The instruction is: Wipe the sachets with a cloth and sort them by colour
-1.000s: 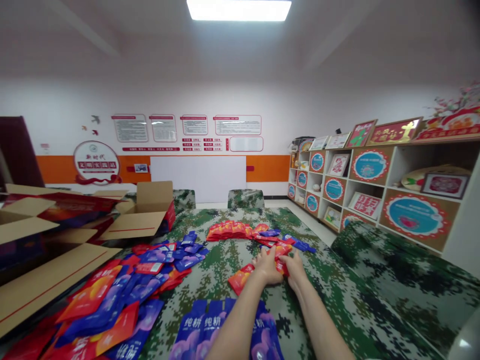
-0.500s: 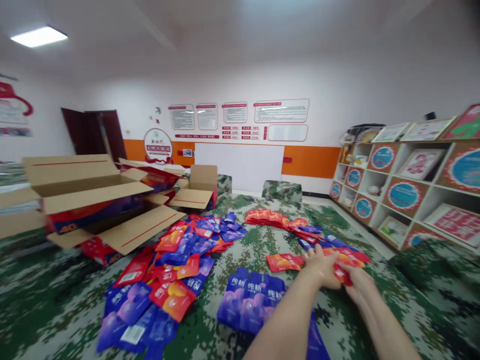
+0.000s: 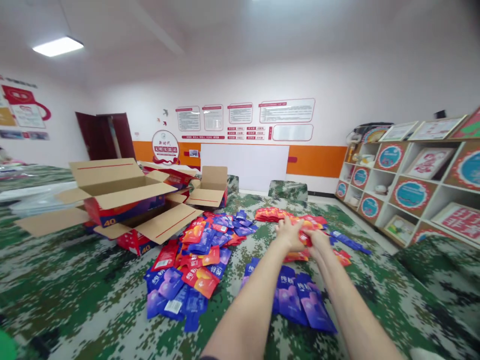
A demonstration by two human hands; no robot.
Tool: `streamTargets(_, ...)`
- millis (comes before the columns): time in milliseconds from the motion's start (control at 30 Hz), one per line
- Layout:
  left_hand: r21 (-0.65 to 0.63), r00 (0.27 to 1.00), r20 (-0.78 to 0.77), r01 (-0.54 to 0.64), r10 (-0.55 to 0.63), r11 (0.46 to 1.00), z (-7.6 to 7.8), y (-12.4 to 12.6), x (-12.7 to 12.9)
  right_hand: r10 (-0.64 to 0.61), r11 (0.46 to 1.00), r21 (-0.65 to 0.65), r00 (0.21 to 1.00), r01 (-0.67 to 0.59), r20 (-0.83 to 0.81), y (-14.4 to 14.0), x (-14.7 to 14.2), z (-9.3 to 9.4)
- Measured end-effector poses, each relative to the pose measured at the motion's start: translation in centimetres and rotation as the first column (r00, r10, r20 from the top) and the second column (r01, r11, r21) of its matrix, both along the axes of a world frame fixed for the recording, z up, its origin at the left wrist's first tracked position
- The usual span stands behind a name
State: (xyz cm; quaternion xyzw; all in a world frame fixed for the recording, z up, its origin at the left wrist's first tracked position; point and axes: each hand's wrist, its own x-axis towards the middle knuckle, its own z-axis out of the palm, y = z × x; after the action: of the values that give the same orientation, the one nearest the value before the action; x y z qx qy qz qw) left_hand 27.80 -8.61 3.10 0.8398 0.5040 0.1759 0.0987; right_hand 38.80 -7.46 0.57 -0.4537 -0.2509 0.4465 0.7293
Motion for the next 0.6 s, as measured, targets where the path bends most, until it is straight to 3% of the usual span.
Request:
streamTargets(167,0.024,0.969,-0.091,-0.228,0.229,0.973,0.3,0.7,-11.3,0.133,0.991,0.03,0.991,-0.132,-0.031,2.3,-12.3,-0.2)
streamTargets(300,0.033,0.924,-0.18,-0.338,0.339,0.94,-0.2,2.5,-18.2,0.206,0.979,0.012,0.979,-0.206,0.006,5.3,-20.2,-1.3)
streamTargets(433,0.011,0.892,-0.239,-0.392,0.383,0.92,-0.9,5.6,-22.5,0.255,0.967,-0.058,0.959,-0.249,0.128,8.6,-24.7,-2.8)
streamTargets(600,-0.073,0.89,-0.318,-0.367,0.328,0.927,-2.0,9.4,-24.8,0.298,0.954,-0.154,0.874,-0.257,0.385,11.5,-26.3,-4.9)
